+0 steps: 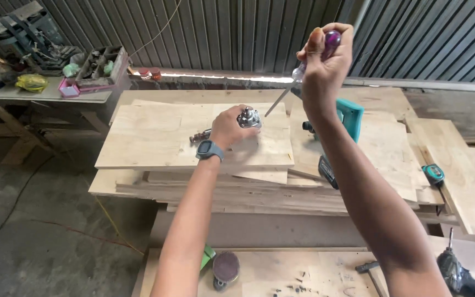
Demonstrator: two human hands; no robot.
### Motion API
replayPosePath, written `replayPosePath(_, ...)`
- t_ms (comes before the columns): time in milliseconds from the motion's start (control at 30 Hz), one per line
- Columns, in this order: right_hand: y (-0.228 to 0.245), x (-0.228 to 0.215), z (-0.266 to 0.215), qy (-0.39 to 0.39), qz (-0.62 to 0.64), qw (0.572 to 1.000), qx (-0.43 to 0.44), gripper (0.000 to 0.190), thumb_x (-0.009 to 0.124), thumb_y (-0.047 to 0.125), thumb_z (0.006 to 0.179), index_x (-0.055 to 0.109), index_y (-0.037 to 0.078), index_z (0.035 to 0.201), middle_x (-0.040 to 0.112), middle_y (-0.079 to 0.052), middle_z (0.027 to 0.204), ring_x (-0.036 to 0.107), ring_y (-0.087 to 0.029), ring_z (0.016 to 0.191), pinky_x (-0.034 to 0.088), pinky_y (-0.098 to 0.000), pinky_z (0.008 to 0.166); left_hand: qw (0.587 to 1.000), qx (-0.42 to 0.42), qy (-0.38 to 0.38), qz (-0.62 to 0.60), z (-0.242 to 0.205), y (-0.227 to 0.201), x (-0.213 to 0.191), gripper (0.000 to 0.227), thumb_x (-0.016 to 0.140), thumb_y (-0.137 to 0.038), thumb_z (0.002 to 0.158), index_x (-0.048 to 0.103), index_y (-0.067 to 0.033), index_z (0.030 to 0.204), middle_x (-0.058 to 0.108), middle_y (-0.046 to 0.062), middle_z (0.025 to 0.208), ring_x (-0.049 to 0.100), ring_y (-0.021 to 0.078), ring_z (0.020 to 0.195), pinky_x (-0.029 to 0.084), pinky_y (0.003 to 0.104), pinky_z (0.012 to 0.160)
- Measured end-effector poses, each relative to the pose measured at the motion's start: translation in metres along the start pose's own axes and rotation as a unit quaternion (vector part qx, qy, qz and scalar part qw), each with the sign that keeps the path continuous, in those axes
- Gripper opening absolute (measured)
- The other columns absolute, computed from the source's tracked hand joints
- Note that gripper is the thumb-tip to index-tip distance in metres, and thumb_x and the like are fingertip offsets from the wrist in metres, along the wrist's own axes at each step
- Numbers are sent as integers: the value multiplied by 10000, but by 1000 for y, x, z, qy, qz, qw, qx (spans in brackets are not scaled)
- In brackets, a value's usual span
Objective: The person uses a screwdriver to tighten screws on a metal tool component placed on a wooden board. They then pick up a hammer and tap the tool component to secure it before inspecting the assembled parts.
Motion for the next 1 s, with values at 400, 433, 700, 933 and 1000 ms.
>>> replayPosePath(400, -31, 10, 0, -17, -28, 999, 28, 159, 551, 212, 1090, 478, 85, 1029, 573, -64, 821, 574, -141, 674, 555, -260, 627, 991, 40, 1, 130, 2, 1, 19, 670, 742, -637, 744, 557, -219, 1233, 714, 47, 1057, 706, 278, 739, 573, 423, 561)
replayPosePath(433, -30, 11, 0, -10, -29, 999, 24, 156, 544, 213, 1096, 474, 86, 1037, 565, -62, 825, 568, -139, 682, 550, -261, 636, 990, 51, -7, 134, 2, 1, 20, 681, 753, -645, 741, 559, -211, 1230, 714, 49, 1050, 706, 275, 728, 578, 417, 546)
replayPosePath(700, -21, 26, 4, 59, -84, 995, 1, 124, 511, 191, 1127, 450, 89, 1089, 565, -80, 879, 605, -160, 705, 550, -255, 607, 989, 64, -9, 134, 1, -5, 18, 741, 779, -696, 718, 568, -190, 1217, 701, 61, 998, 696, 280, 690, 586, 427, 526)
replayPosePath(933, -56, 71, 17, 184, -277, 942, 46, 209, 702, 119, 1001, 516, 115, 905, 650, -45, 756, 636, -130, 625, 532, -283, 539, 964, 72, 87, 241, 12, -24, 30, 782, 686, -662, 723, 582, -170, 1322, 670, 57, 895, 647, 291, 614, 553, 413, 493)
replayPosePath(1000, -74, 65, 20, 121, -336, 933, 39, 207, 715, 171, 975, 537, 127, 878, 622, -32, 749, 571, -126, 617, 490, -280, 507, 960, 67, 113, 249, 14, -27, 32, 718, 679, -621, 730, 578, -186, 1293, 657, 62, 864, 641, 305, 628, 549, 430, 524)
Point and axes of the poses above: each hand's wrist, its own z-axis towards the middle knuckle, its own x-axis out of the palm, y = z × x, the point moved 7 cm from there along z, towards the middle knuckle
